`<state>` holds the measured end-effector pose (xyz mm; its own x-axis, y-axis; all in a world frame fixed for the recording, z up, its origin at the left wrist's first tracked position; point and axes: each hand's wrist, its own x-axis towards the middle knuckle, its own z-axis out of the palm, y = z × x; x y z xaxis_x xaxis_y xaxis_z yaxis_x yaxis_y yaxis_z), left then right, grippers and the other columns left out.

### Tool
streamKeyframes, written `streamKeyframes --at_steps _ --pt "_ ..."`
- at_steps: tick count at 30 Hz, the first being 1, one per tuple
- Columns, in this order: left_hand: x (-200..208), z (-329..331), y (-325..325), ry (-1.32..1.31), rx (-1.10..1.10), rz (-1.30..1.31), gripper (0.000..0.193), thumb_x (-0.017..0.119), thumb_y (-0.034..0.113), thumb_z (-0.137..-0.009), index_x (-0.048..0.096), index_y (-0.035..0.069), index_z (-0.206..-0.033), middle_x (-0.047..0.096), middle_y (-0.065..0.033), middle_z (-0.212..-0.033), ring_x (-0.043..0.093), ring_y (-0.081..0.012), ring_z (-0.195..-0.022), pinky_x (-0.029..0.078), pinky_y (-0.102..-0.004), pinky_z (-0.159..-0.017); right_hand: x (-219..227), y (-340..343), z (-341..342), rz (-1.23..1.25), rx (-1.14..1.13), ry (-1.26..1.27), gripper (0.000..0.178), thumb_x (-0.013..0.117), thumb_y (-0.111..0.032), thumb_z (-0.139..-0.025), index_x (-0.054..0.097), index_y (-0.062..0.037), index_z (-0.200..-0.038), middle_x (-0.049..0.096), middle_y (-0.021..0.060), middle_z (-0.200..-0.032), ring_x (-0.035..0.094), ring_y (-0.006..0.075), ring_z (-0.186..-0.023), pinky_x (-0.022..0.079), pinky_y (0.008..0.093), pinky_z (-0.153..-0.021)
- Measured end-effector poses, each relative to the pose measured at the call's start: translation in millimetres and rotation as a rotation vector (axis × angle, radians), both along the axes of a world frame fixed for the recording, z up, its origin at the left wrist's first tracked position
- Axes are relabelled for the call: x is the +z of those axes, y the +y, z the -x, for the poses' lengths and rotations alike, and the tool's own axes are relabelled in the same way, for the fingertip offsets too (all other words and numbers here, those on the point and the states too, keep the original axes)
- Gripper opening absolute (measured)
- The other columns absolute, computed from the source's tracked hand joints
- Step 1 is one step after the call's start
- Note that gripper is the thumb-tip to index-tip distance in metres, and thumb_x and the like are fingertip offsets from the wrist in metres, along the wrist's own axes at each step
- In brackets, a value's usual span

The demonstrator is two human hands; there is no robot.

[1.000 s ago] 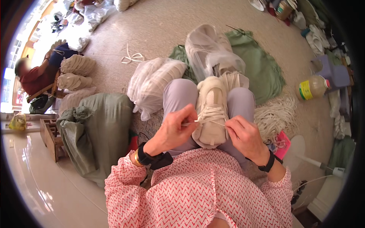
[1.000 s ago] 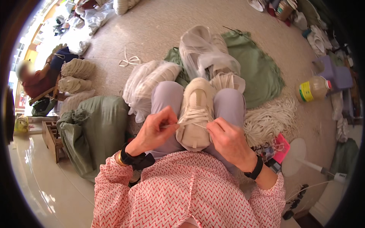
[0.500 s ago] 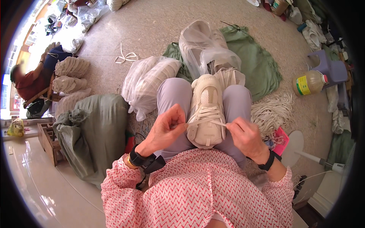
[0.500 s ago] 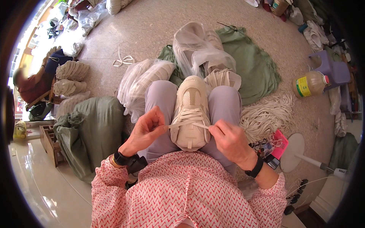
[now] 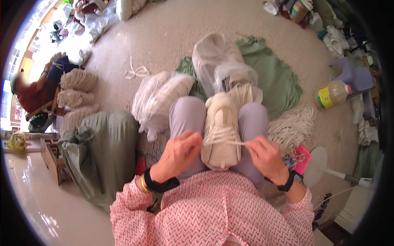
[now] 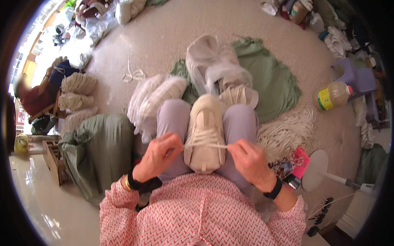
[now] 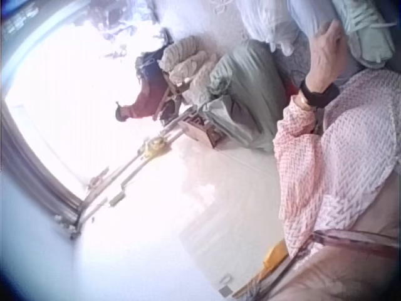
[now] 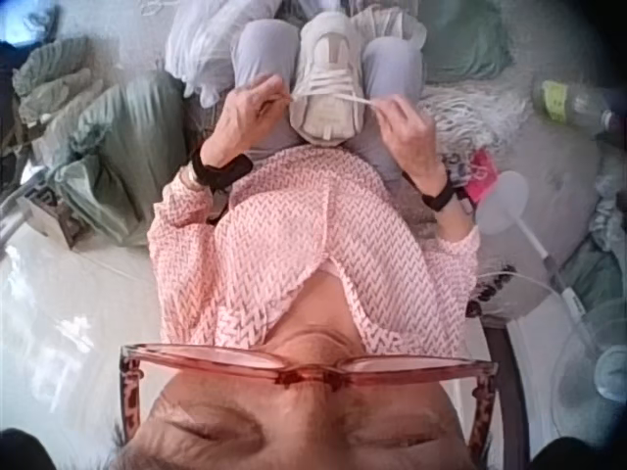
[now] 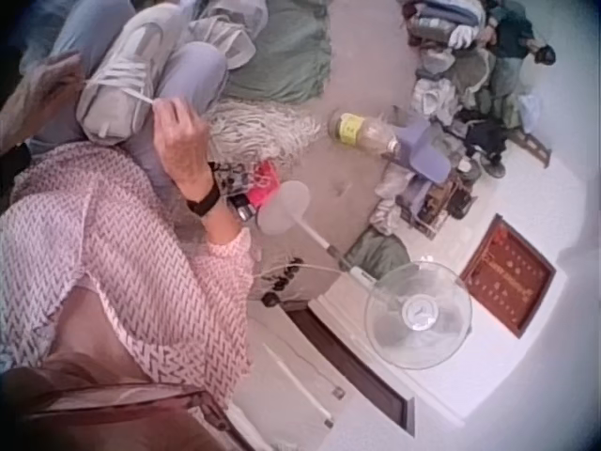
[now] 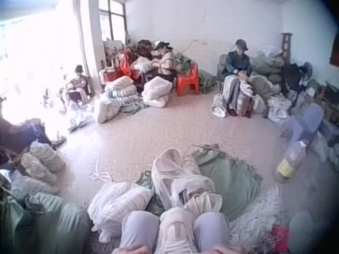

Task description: Lacing a white athletic shoe in a workshop setting.

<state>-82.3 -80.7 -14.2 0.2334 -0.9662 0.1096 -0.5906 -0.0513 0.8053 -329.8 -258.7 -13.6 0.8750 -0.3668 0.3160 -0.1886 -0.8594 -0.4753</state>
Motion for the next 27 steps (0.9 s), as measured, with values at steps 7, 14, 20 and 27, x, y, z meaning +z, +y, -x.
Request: streamKeyframes --at_steps 7,14,20,27 --pt "8 -2 8 -0.155 -0.006 -0.068 0.01 0.069 0.002 -0.09 0.059 0.001 -0.093 0.057 -0.0148 -0.089 0.062 -0.0399 -0.078 0.051 -0.0449 -0.068 -8 -1 8 -0.032 -0.084 -0.013 0.016 0.075 0.004 -0.082 0.069 -0.0033 -0.094 0.066 0.0091 -0.086 0.068 0.0295 -0.074 0.054 0.038 -0.063" --pt "5 -21 28 -0.26 0.098 -0.037 0.012 0.071 0.001 -0.086 0.06 0.002 -0.09 0.059 -0.0136 -0.094 0.062 -0.0364 -0.086 0.052 -0.0435 -0.075 -9 -11 27 -0.027 -0.166 -0.035 0.015 0.074 0.004 -0.084 0.071 -0.0027 -0.097 0.068 0.0115 -0.089 0.07 0.0317 -0.079 0.056 0.0402 -0.066" --pt "2 -37 49 -0.38 0.217 -0.028 0.012 0.07 0.001 -0.084 0.059 0.004 -0.088 0.058 -0.0117 -0.09 0.059 -0.0341 -0.088 0.05 -0.0435 -0.078 -13 -21 53 -0.063 -0.319 -0.009 0.013 0.07 0.005 -0.086 0.07 -0.0005 -0.099 0.069 0.0163 -0.092 0.069 0.0374 -0.081 0.056 0.0433 -0.071" --pt "12 -62 71 -0.405 0.399 -0.03 0.009 0.066 0.001 -0.085 0.058 0.003 -0.086 0.06 -0.0161 -0.079 0.062 -0.0381 -0.077 0.049 -0.0466 -0.069 -16 -36 78 -0.123 -0.437 0.016 0.012 0.068 0.006 -0.087 0.068 0.001 -0.098 0.067 0.018 -0.09 0.066 0.0381 -0.08 0.052 0.0422 -0.069"
